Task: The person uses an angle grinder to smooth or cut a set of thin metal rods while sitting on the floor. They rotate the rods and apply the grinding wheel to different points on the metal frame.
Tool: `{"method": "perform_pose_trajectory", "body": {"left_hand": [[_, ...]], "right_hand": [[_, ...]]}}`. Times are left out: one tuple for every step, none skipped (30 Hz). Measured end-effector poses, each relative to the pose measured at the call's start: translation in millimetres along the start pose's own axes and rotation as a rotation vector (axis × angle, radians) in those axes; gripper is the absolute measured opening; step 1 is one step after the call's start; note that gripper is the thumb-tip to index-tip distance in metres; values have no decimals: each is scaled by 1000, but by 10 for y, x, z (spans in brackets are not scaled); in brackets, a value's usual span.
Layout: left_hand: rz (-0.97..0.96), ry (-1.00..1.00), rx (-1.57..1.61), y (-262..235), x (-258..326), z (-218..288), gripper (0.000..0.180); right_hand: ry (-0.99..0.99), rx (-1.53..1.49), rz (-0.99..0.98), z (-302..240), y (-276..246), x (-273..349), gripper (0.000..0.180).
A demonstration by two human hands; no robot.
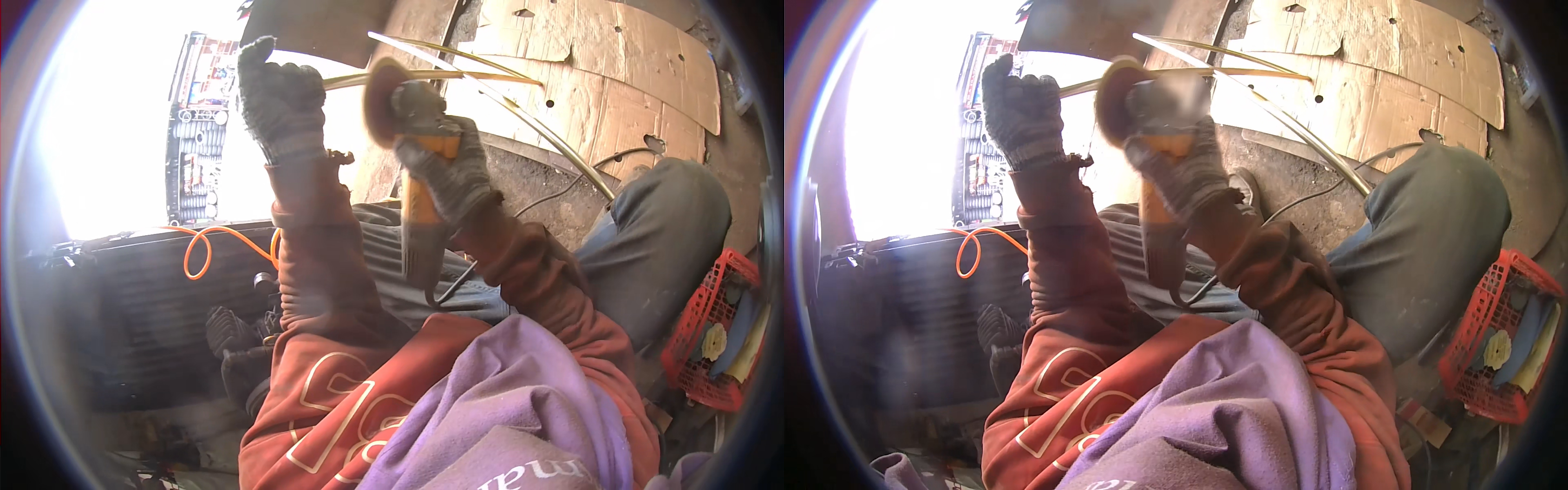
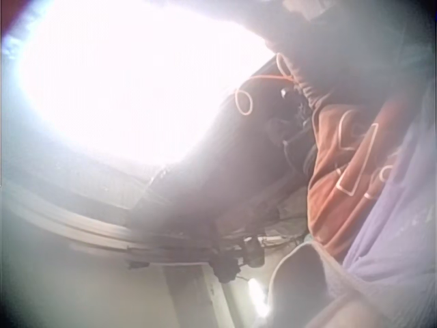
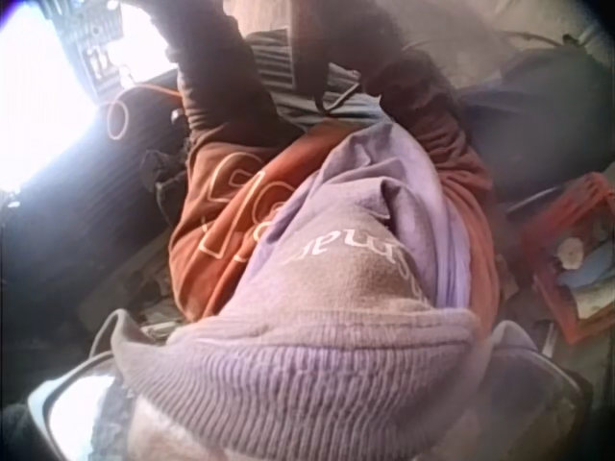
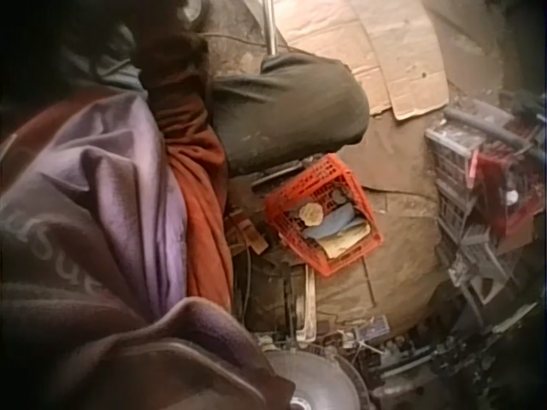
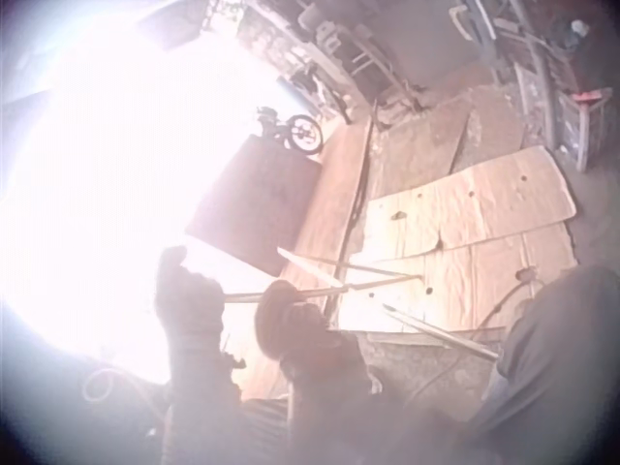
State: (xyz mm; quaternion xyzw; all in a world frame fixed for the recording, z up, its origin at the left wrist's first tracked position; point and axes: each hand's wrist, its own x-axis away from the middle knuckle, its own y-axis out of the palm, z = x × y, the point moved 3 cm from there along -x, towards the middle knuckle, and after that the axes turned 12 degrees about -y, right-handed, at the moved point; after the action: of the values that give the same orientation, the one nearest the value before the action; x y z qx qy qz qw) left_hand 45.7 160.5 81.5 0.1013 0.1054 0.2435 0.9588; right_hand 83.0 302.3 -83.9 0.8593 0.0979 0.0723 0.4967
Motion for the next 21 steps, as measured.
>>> {"method": "perform_pose_trajectory", "body": {"left_hand": [[-7,5,-1,43,23,13,8],[6,34,-51,75,60,35,10],[14,51,-87,75,48,-44,13],[11,51,-90,-6,9,-46,13],[78,56,-112,-135,-68,-30,17],[145,53,-126,-219,-128,-64,21],[268,32,-36,8,29,-58,19],[276,22,-34,-61,18,-103,19],[203,37,-44,-50,10,-47,17],[131,51,-54,-35,8,0,16],[134,56,-60,-40,12,30,16],[171,31,-52,-28,16,18,9],[201,-1,-42,5,-1,-19,15],[195,-5,-39,18,-25,-51,15],[223,8,-51,4,-22,-27,11],[250,15,-56,-20,-30,-40,8],[246,12,-54,-26,-43,-53,8],[259,35,-67,-68,-46,-50,8],[277,69,-85,-84,-12,16,8],[283,74,-93,-90,23,83,8],[273,28,-64,-104,-32,-115,8]], "right_hand": [[43,-81,50,21,-69,-70,42],[74,-75,43,29,-194,-141,37],[135,-10,45,59,-373,-226,38],[209,40,39,78,-423,-242,38],[207,36,41,108,-376,-205,38],[121,-49,28,114,-273,-152,40],[46,-131,14,96,-174,-87,42],[94,-88,-143,33,-110,-48,43],[46,-45,-155,-34,-13,21,42],[-1,-2,-167,-68,58,69,41],[3,-9,-171,-44,59,60,41],[17,-37,-135,24,-10,14,43],[25,-65,-93,86,-113,-48,44],[83,-130,45,186,-259,-101,46],[136,-52,56,212,-363,-167,45],[186,33,71,249,-487,-231,44],[180,10,35,293,-548,-253,41],[184,8,39,275,-500,-225,41],[127,-29,-43,180,-314,-160,42],[68,-68,-125,130,-120,-74,43],[22,-104,-14,203,-124,-47,45]]}}
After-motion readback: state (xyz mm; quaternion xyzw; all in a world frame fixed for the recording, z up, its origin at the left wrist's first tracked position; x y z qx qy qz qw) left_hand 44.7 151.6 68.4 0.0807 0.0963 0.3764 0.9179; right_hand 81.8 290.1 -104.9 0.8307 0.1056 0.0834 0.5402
